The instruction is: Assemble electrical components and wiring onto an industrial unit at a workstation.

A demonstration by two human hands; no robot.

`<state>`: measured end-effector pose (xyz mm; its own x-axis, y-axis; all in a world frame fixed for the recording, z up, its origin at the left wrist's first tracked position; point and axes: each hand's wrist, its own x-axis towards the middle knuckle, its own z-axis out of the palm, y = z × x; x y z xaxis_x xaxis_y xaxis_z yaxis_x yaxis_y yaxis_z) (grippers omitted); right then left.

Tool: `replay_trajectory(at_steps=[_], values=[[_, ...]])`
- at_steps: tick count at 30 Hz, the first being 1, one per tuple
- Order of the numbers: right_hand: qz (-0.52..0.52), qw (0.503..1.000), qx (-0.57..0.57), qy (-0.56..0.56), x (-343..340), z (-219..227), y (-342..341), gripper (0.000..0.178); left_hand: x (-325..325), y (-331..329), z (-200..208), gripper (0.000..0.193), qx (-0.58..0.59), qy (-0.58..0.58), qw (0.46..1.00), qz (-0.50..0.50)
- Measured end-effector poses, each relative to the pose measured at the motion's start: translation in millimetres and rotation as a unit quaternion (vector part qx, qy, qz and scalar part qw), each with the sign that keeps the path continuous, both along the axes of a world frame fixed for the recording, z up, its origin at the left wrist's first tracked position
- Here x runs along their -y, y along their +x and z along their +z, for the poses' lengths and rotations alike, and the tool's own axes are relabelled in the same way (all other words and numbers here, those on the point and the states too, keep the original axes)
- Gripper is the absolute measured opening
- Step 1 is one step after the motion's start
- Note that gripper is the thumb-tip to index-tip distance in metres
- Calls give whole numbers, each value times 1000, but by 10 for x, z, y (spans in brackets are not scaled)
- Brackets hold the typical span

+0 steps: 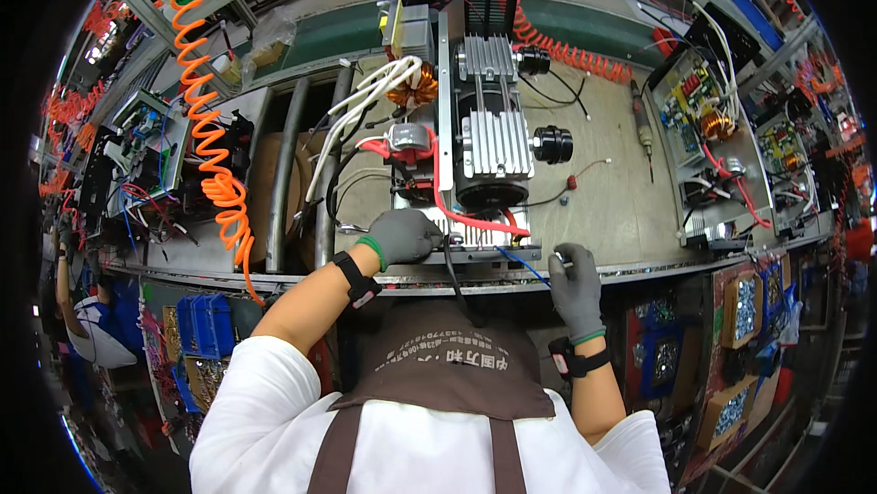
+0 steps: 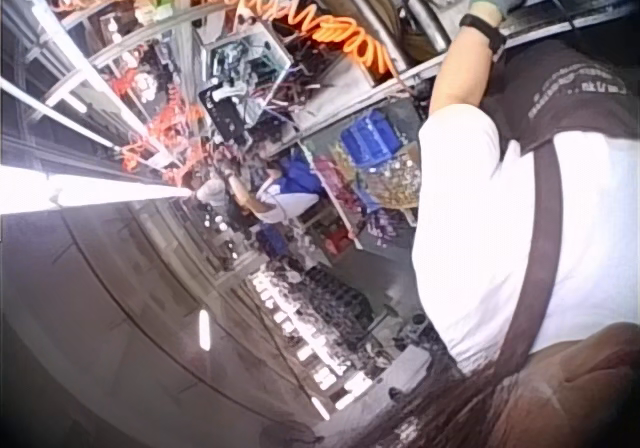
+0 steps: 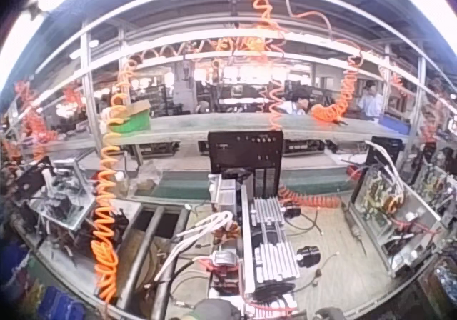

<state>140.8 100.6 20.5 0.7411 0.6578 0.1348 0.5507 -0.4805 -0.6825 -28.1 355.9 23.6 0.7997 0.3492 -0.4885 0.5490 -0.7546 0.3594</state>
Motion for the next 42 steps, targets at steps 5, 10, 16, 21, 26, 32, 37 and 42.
replay_trajectory(at_steps=[5, 10, 16, 21, 26, 32, 37, 42], values=[[81, 992, -87, 43, -278, 305, -367, 17, -11, 3, -5, 26, -27, 31, 999, -17], [189, 957, -210, 67, -518, 541, -856, 16, -60, -53, -18, 26, 4, -3, 1000, 0], [298, 951, -68, -50, -651, 439, -1183, 24, -45, -3, -193, 31, 28, 33, 998, -53], [177, 967, -29, -183, -547, 250, -1049, 25, -87, -84, -133, 26, 67, 16, 997, -25], [184, 962, -174, -106, -545, 253, -1098, 14, -48, -125, -44, 21, 112, 26, 990, -81], [195, 958, -203, -54, -737, 544, -1292, 8, -110, -140, -115, 23, 115, -14, 993, -28], [228, 958, -173, -28, -891, 951, -1259, 5, -127, -142, -78, 22, 99, 3, 994, -46], [266, 949, -169, -17, -1096, 1391, -1221, 7, -135, -141, -12, 22, 120, 18, 989, -84]])
